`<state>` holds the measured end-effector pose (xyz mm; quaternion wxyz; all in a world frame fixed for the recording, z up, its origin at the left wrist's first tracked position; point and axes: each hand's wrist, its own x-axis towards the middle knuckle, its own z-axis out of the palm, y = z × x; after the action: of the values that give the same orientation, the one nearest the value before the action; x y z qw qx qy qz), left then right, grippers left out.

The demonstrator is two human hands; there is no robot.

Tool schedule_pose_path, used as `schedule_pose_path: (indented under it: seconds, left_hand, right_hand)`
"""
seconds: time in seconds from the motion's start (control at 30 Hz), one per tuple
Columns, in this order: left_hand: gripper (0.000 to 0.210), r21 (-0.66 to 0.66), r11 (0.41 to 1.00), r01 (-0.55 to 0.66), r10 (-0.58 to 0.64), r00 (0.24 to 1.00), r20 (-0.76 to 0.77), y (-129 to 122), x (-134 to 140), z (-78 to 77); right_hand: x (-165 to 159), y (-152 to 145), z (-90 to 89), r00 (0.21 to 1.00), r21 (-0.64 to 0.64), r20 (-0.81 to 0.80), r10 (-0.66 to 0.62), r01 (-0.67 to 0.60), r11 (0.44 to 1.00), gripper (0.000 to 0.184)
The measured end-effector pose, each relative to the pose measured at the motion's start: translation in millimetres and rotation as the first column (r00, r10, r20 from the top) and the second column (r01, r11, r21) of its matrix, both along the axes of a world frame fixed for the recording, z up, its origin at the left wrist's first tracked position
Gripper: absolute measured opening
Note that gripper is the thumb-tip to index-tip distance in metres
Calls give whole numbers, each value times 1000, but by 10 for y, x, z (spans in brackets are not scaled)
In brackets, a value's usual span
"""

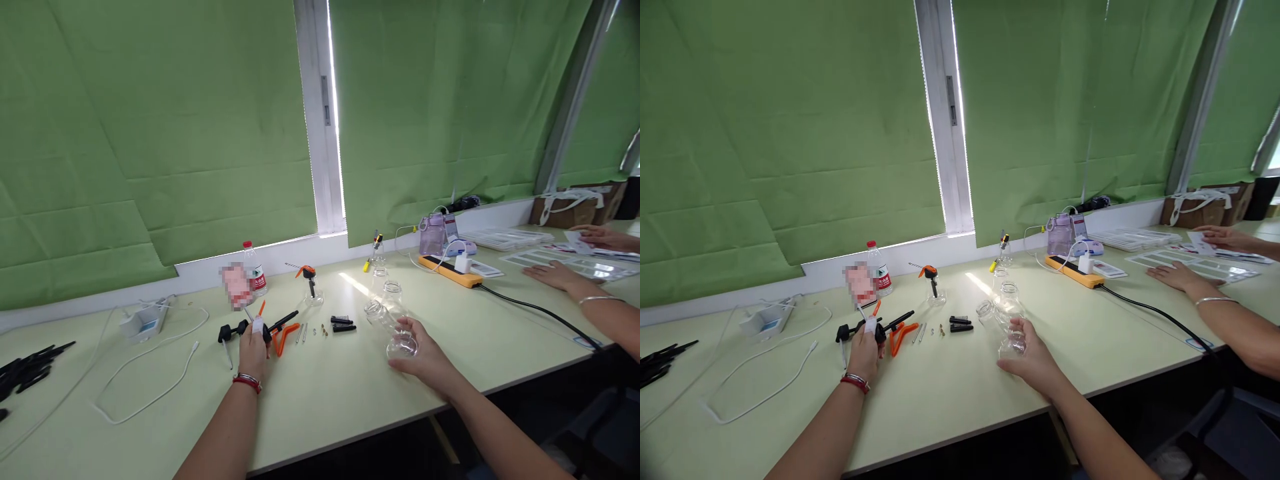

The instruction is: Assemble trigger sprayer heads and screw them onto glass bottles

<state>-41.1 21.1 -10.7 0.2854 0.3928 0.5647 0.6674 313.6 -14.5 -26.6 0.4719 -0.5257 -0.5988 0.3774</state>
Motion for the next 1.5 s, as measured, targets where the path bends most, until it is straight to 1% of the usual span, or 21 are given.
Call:
schedule_pose_path:
  seconds: [0.1,0.2,0.33,0.5,0.63,0.73,0.97,1.03,1.13,1.17,1.27,1.3,1.37,1.43,1.5]
  left_hand:
    - [34,-15,1000,-3,3,1000,-2,8,-13,-16]
    - [36,-19,1000,10,-10,1000,-11,19,-29,-37]
    - [39,-25,1000,15,-16,1000,-22,21,-32,-42]
    - [41,-17,999,27,-28,999,-33,9,-20,-22]
    - [40,-14,999,46,-46,998,-37,5,-16,-21]
    - [38,-1,999,48,-48,998,-28,10,-18,-29]
    - [36,-22,999,30,-30,999,-30,25,-23,-32]
    - [36,-20,999,34,-35,999,-26,17,-14,-20]
    - [36,-16,999,41,-42,999,-19,3,-4,1]
    - [36,-17,999,45,-45,999,-22,-1,-4,6]
    - [37,-47,998,46,-47,998,-29,-2,-13,9]
    - [37,-57,997,42,-44,999,-30,0,-17,6]
    - [37,-62,998,32,-34,999,-30,6,-22,-5]
    - [37,-41,999,27,-28,999,-37,15,-24,-20]
    - [37,-26,999,25,-26,998,-50,26,-27,-38]
  right_hand:
    - [-27,19,2,996,-28,92,6,-3,1000,78]
    - [-43,33,-14,977,-35,211,-20,28,999,80]
    - [-43,57,-59,944,12,324,-68,68,998,80]
    - [-50,80,-83,898,73,430,-92,67,995,76]
    - [-53,105,-70,867,89,484,-121,89,992,75]
    - [-38,148,-73,847,90,515,-131,99,991,78]
    - [-9,220,-140,814,93,564,-137,102,990,76]
    - [-12,184,-114,773,92,618,-146,114,989,76]
    - [-4,62,14,673,33,732,-104,117,993,71]
    - [4,11,73,639,-5,766,-66,108,994,66]
    - [31,-127,231,564,-73,826,16,80,994,42]
    - [35,-158,263,559,-75,829,27,63,995,39]
    - [33,-189,287,584,-64,811,44,14,998,38]
    - [15,-184,273,612,-46,790,48,-20,999,44]
    - [-17,-161,249,605,-38,795,44,-23,999,49]
